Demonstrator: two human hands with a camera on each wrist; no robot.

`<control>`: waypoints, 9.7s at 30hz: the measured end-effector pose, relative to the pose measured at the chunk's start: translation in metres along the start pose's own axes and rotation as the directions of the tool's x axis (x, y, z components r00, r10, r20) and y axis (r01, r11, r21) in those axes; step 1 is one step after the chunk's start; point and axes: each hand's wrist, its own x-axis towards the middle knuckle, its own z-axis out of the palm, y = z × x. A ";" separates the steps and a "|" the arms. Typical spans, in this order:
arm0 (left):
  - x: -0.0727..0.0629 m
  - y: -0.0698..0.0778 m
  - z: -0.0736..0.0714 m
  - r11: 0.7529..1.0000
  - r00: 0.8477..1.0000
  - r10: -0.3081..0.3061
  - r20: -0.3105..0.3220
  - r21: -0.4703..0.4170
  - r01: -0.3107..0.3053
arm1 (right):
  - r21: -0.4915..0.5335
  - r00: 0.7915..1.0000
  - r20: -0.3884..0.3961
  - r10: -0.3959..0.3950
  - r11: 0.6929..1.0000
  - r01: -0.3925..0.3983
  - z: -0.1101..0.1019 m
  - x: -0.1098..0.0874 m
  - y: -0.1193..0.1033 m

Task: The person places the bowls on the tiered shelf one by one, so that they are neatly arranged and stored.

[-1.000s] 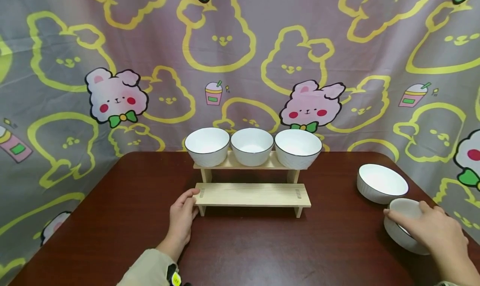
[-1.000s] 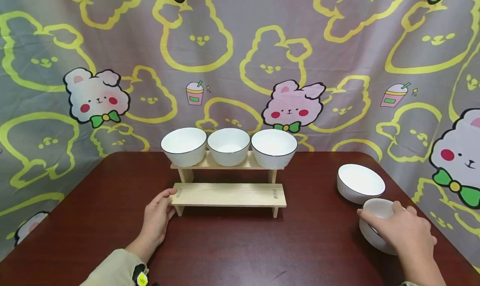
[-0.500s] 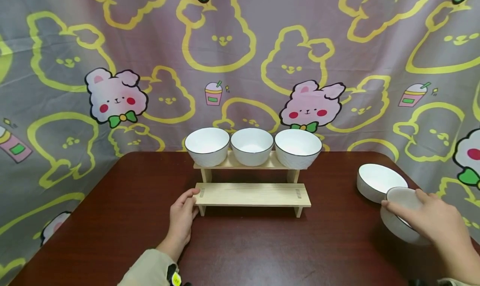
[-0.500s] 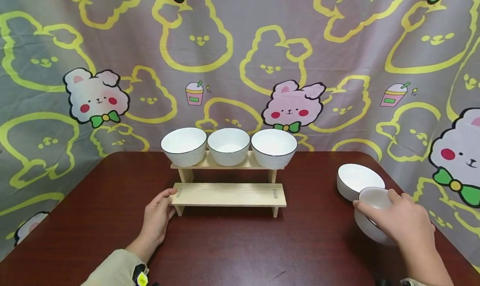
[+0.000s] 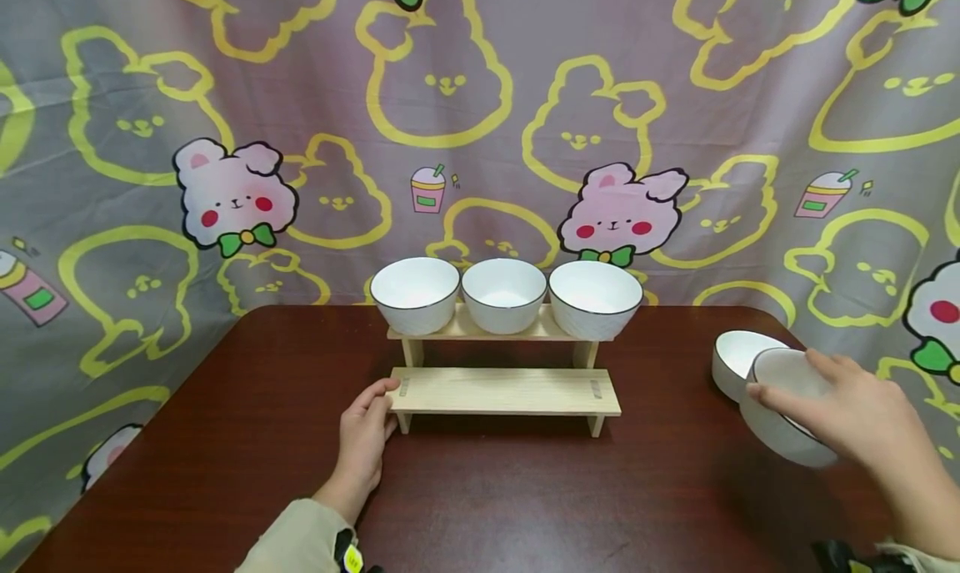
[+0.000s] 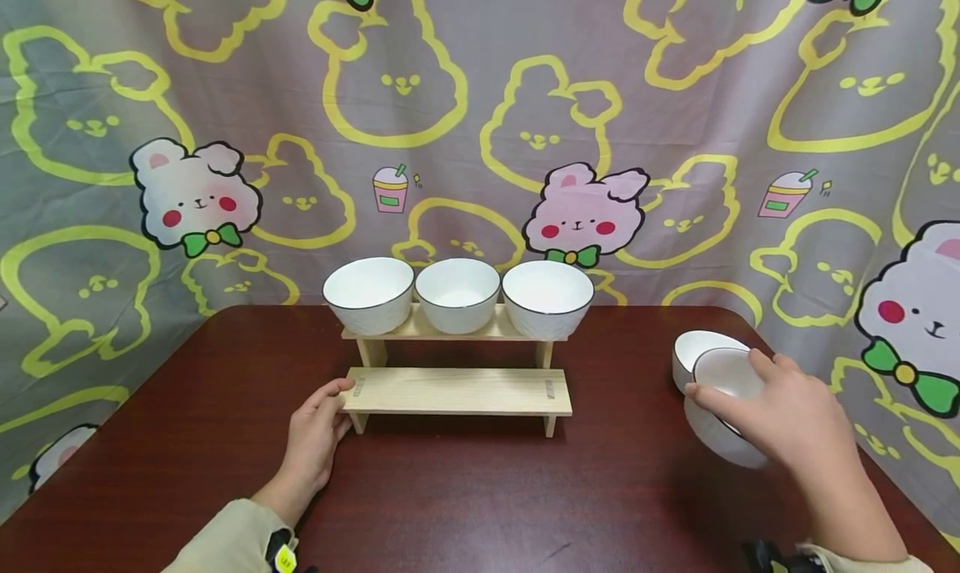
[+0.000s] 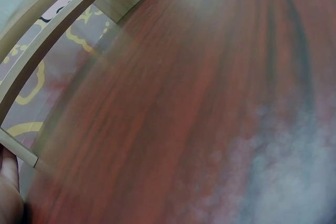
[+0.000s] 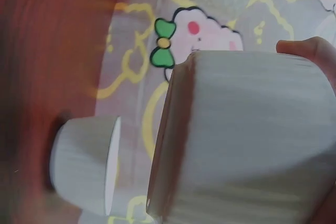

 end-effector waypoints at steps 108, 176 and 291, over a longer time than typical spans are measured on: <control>-0.001 0.000 -0.001 0.999 1.000 0.012 0.025 -0.050 -0.011 | 0.279 0.843 0.012 -0.537 0.812 0.513 0.102 -0.001 -0.296; -0.003 0.002 0.001 0.999 1.000 -0.010 0.015 -0.047 0.011 | 0.332 0.806 -0.337 -0.487 0.740 0.585 0.057 -0.021 -0.275; -0.004 -0.002 0.000 1.000 0.999 0.020 0.033 0.019 -0.021 | 0.212 0.932 -0.071 0.356 0.918 -0.335 0.095 0.076 0.028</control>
